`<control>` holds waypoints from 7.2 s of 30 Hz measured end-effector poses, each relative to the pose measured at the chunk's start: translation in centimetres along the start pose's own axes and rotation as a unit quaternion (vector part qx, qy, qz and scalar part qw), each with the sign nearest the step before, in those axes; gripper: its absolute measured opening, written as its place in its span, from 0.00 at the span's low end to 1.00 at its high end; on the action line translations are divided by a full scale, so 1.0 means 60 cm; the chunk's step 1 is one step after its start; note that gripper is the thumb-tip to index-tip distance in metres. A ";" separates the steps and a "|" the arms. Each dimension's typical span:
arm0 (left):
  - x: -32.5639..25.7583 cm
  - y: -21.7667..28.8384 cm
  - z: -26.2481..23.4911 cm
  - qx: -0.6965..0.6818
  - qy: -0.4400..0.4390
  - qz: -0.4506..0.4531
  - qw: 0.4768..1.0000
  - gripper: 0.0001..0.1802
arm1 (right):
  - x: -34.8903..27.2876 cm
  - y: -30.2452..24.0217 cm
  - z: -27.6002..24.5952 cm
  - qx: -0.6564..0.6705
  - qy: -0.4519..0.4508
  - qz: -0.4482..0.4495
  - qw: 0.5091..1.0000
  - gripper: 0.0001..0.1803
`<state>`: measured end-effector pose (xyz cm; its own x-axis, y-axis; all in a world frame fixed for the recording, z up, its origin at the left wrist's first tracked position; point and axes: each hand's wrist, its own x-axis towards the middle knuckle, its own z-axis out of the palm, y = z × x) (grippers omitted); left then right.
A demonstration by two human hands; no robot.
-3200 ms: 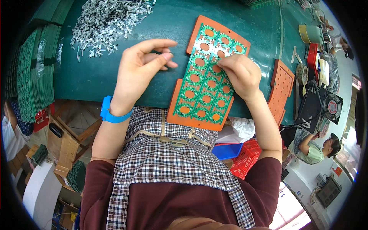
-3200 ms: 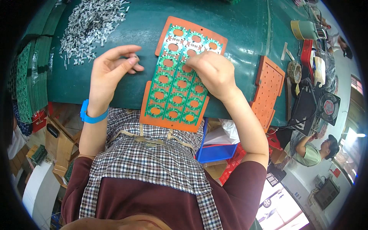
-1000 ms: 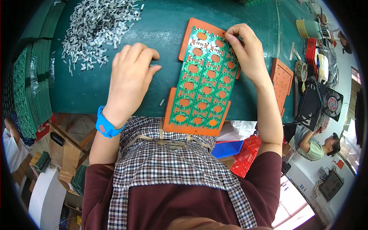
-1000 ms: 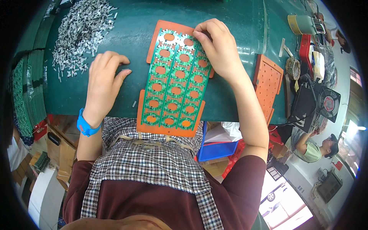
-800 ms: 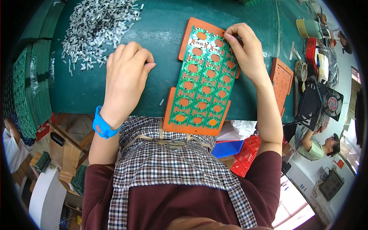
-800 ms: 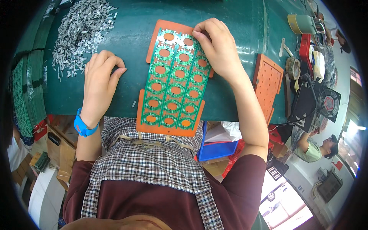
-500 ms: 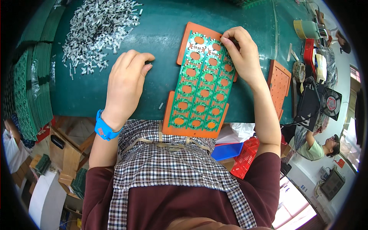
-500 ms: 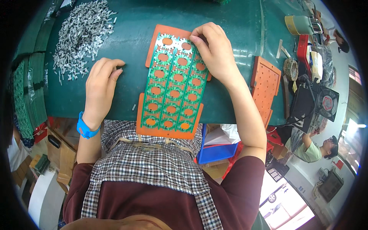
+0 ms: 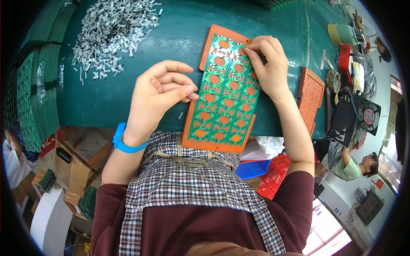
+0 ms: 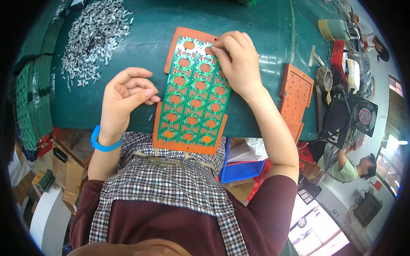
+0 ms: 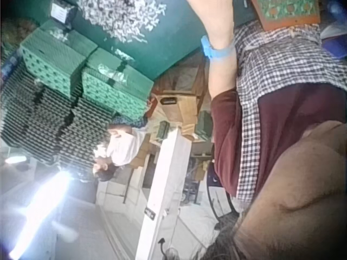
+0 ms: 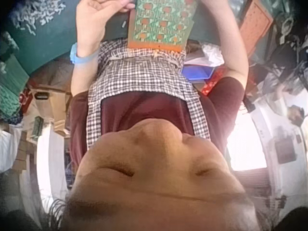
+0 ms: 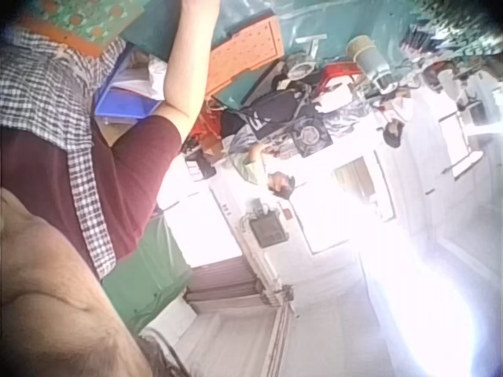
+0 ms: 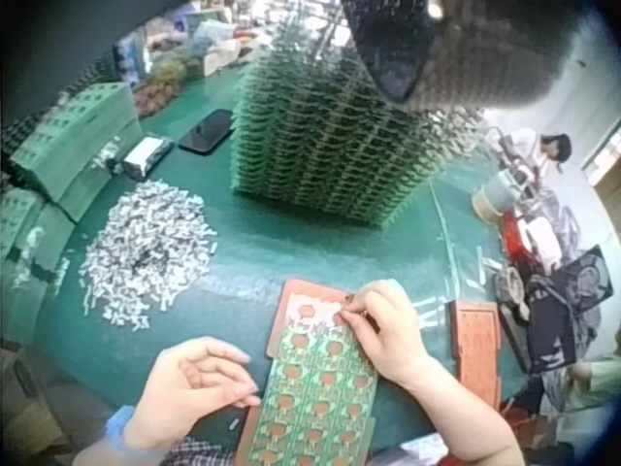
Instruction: The person inserts small electronic components into a circuit board mounted on a fixture by hand, stacks the assembled board onto a pile, places a new circuit board onto the fixture, and inserts components into the new board.
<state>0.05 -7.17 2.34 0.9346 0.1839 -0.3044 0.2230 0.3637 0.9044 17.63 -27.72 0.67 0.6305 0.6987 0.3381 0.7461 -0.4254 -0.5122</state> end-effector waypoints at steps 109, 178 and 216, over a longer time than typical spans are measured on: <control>-0.006 -0.014 -0.015 0.352 0.135 0.214 0.901 0.05 | -0.012 0.009 -0.068 -0.012 -0.070 0.007 0.997 0.05; -0.002 0.000 0.083 -0.131 -0.200 -0.078 0.968 0.28 | -0.079 -0.092 -0.064 0.340 -0.123 0.043 0.931 0.05; 0.007 -0.007 0.012 0.045 0.029 0.092 0.994 0.08 | -0.063 -0.011 -0.047 -0.042 -0.008 0.019 0.999 0.04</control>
<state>0.54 -7.88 2.07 0.9447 0.2941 -0.1451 0.0750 0.2369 0.9686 15.34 -31.70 1.93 0.6559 0.6902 0.3057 0.7372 -0.4986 -0.4560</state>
